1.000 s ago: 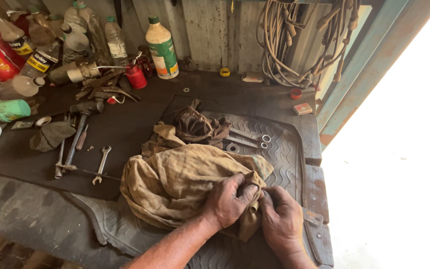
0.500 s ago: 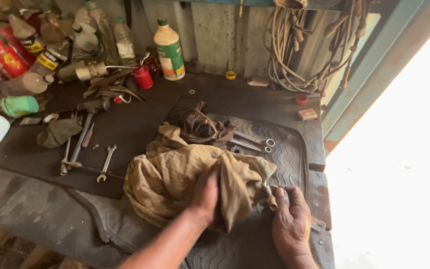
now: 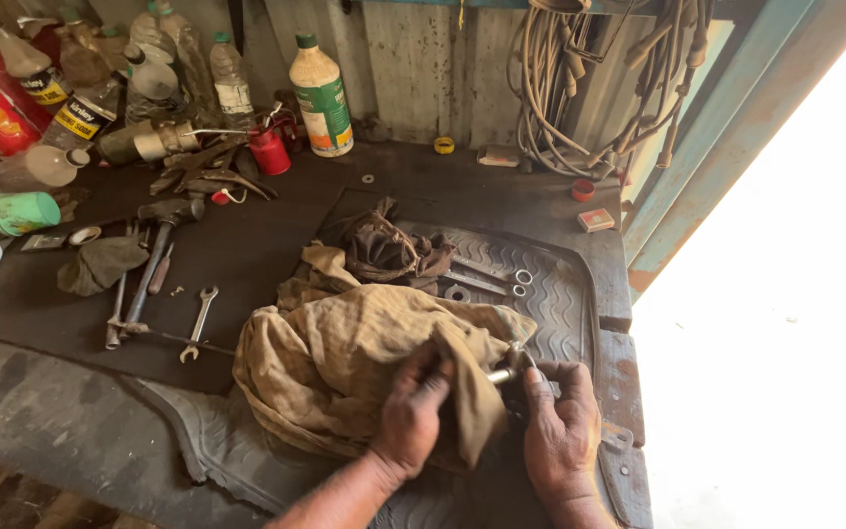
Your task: The person holds a small cylindrical metal part and uses a metal file to smooth its surface. After filing, the person wipes the part with a cloth to remove debris.
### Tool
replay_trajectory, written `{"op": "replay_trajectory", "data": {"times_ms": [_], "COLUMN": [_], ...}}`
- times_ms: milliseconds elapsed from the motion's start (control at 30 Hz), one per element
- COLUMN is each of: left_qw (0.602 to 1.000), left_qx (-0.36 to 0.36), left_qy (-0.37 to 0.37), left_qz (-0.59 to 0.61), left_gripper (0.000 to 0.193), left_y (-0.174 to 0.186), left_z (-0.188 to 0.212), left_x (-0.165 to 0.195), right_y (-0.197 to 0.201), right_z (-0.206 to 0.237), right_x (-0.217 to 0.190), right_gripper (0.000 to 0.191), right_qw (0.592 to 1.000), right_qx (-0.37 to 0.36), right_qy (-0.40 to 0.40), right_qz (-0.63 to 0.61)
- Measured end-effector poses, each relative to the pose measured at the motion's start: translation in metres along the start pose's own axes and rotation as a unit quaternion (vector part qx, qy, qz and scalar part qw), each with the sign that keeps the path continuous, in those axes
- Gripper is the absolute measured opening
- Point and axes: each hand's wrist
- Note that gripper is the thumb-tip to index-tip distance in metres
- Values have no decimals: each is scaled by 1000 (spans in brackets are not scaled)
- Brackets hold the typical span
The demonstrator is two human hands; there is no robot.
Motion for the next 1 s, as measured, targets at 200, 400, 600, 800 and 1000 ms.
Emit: {"op": "replay_trajectory", "data": {"times_ms": [200,400,600,800,1000], "left_qw": [966,978,996,977,984], "left_qx": [-13,-7,-21,-148,-148], "left_qy": [-127,-98,-66,98,45], "left_qz": [-225,-183,-55,120,91], "left_gripper": [39,30,32,32,30], "left_y": [-12,-16,-6,18,18], "left_z": [4,-3,-19,-36,-34], "left_x": [9,15,-1,-28,-48], "right_y": [2,0,-3,3,8], "right_z": [3,6,6,15,1], "right_x": [7,11,-8,-46,-70], "right_gripper": [10,12,53,82,59], "right_qw": [996,994,976,951,878], "right_qx": [-61,-105,-190,-211,-245], "right_qy": [69,6,-8,109,310], "right_qz": [-8,-6,-106,198,272]}}
Point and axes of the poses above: each hand's wrist, its own z-axis away from the middle knuckle, its own y-axis out of the back of the hand, x = y × z, and after that the axes turned 3 degrees about -z, right-handed
